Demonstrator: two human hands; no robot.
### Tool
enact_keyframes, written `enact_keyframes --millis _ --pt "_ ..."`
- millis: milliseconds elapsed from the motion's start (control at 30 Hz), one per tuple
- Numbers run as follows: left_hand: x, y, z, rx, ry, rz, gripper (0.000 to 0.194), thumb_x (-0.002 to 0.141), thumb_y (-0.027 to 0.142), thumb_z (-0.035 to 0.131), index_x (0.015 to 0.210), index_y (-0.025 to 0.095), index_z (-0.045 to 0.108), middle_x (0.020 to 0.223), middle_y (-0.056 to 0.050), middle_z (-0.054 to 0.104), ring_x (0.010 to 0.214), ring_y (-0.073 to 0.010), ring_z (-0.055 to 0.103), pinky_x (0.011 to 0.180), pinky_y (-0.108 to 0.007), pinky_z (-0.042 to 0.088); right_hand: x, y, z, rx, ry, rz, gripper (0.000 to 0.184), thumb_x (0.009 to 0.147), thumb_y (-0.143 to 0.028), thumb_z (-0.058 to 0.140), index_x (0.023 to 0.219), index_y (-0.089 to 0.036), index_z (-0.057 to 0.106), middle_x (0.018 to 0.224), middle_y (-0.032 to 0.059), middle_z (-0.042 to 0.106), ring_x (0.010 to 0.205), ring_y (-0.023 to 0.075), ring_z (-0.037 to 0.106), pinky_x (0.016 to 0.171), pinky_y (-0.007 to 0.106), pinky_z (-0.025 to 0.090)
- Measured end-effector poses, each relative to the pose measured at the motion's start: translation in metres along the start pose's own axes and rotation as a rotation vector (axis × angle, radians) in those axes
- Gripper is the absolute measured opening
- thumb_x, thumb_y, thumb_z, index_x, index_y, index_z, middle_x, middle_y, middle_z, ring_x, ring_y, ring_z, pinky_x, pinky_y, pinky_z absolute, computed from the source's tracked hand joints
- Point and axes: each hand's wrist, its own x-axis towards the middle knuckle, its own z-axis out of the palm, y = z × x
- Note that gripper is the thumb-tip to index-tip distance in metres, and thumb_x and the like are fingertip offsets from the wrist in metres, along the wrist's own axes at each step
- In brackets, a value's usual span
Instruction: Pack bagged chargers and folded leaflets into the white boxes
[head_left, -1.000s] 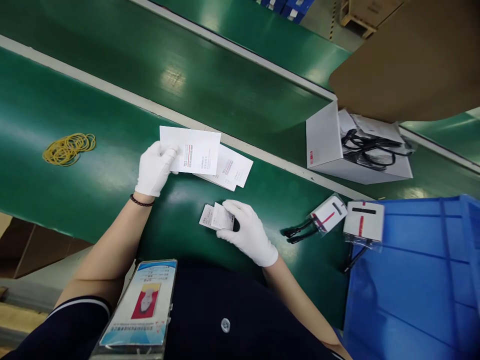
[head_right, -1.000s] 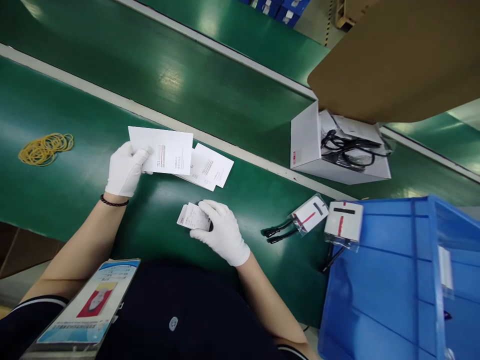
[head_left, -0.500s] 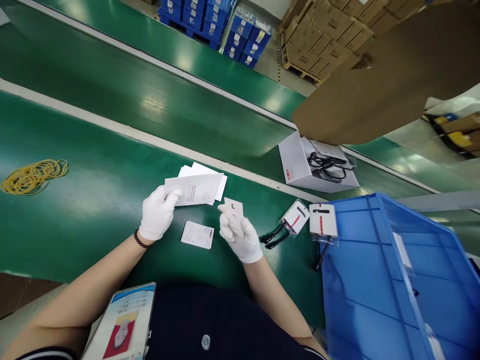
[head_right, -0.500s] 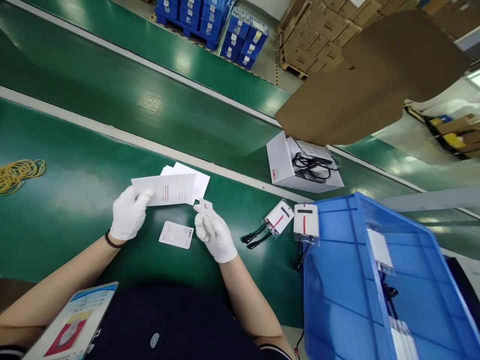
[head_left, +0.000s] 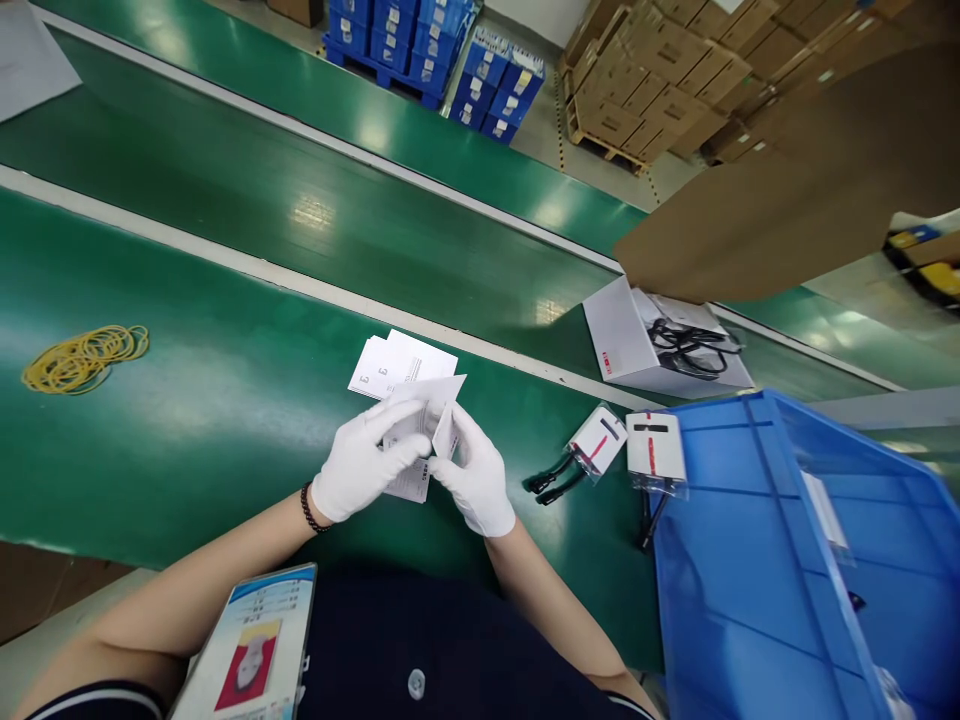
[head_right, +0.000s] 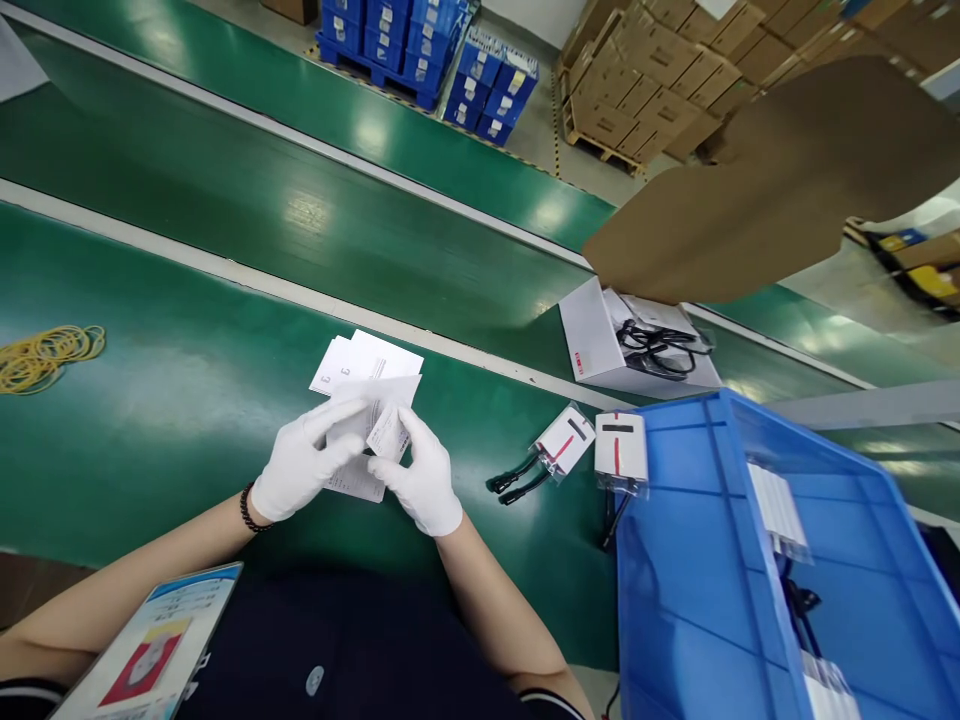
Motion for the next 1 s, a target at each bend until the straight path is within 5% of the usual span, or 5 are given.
enact_keyframes --millis 167,400,667,800,1000 --pt "0.001 0.007 -0.003 -0.073 -0.113 -0.028 0.059 0.073 0.043 0.081 0.128 0.027 0.065 0.137 -0.002 0.06 0.125 -0.0247 0.057 0.109 -0.031 0.046 -0.001 0.006 0.0 -0.117 -0.055 -0.119 0.079 0.079 -0.066 0.068 0.145 -0.026 0.048 0.143 0.0098 0.053 0.13 0.0338 0.051 0.111 0.051 0.041" --pt "-0.001 0.007 -0.003 0.128 -0.315 0.091 0.039 0.095 0.04 0.056 0.132 0.03 0.061 0.149 -0.003 0.048 0.114 -0.0222 0.065 0.093 -0.03 0.055 0.0 0.013 0.002 -0.311 0.073 -0.401 0.074 0.087 -0.058 0.064 0.151 -0.03 0.038 0.141 0.0094 0.055 0.127 0.032 0.054 0.106 0.05 0.046" --pt "-0.004 0.002 -0.002 0.131 -0.164 0.174 0.038 0.099 0.022 0.043 0.133 0.026 0.061 0.136 -0.003 0.06 0.113 -0.0177 0.065 0.095 -0.026 0.053 0.006 -0.004 0.005 -0.474 0.125 -0.562 0.069 0.091 -0.038 0.066 0.152 -0.03 0.034 0.115 0.0115 0.07 0.099 0.032 0.067 0.086 0.051 0.056" --pt "-0.009 -0.003 0.0 0.218 0.016 0.23 0.034 0.097 0.023 0.049 0.126 0.026 0.066 0.12 -0.004 0.07 0.104 -0.018 0.069 0.091 -0.027 0.056 0.008 -0.004 0.011 -0.536 0.17 -0.698 0.078 0.093 -0.028 0.062 0.157 -0.03 0.016 0.128 0.0149 0.063 0.113 0.0316 0.063 0.089 0.051 0.055" --pt "-0.016 -0.008 0.003 0.332 0.203 0.202 0.023 0.094 0.024 0.055 0.1 0.026 0.077 0.097 -0.001 0.076 0.085 -0.0168 0.072 0.081 -0.023 0.058 0.006 0.009 0.014 -0.532 0.154 -0.552 0.034 0.094 -0.034 0.054 0.127 -0.028 0.057 0.13 0.0146 0.062 0.118 0.0301 0.061 0.093 0.054 0.054"
